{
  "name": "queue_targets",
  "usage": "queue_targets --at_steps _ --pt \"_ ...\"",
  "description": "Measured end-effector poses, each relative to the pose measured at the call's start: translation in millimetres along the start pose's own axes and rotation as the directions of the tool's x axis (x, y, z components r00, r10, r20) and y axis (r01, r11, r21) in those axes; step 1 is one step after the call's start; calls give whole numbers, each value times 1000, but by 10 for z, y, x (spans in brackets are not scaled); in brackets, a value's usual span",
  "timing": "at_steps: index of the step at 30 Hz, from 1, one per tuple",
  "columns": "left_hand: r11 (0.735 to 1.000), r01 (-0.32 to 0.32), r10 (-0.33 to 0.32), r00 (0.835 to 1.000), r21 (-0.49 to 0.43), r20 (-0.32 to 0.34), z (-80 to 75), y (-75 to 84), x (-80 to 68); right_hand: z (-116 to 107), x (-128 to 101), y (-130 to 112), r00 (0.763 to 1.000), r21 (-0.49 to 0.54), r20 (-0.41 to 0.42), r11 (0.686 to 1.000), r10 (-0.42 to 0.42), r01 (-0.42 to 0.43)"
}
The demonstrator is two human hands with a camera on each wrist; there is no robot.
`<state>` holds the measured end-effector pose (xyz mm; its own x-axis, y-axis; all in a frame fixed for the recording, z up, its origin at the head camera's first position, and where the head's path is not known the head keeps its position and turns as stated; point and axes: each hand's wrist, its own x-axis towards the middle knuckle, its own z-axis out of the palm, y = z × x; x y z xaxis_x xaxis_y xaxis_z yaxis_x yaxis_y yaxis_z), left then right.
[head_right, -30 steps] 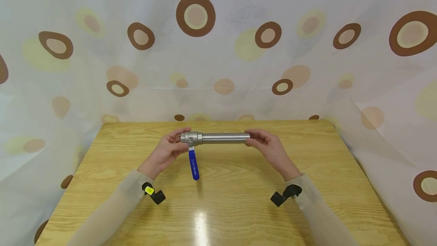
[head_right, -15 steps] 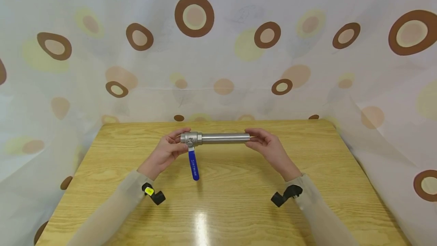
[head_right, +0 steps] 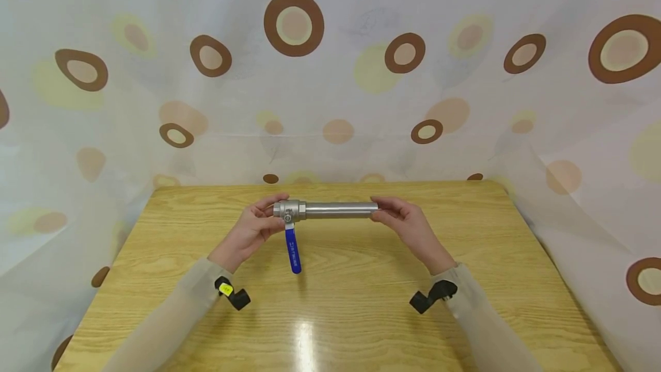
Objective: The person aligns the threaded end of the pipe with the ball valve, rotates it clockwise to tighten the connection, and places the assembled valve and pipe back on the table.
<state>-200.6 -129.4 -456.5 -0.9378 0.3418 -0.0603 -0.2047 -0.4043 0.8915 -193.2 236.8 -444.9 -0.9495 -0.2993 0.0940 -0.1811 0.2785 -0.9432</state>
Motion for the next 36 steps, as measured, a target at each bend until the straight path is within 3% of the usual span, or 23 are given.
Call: queue_targets --at_steps 6,17,26,36 --pt "1000 -2 2 1000 5 9 -13 -23 7 -1 -3 13 999 63 4 997 -43 43" --pt "1000 -7 7 1000 9 13 -37 -41 13 -3 -5 -9 999 -38 -14 999 31 -31" --pt "1000 -2 2 1000 -8 -4 -31 -35 12 5 10 6 1000 50 7 998 -27 27" --pt "1000 -1 1 1000 -6 -6 -19 -23 6 -6 32 25 999 27 -10 998 -49 49"
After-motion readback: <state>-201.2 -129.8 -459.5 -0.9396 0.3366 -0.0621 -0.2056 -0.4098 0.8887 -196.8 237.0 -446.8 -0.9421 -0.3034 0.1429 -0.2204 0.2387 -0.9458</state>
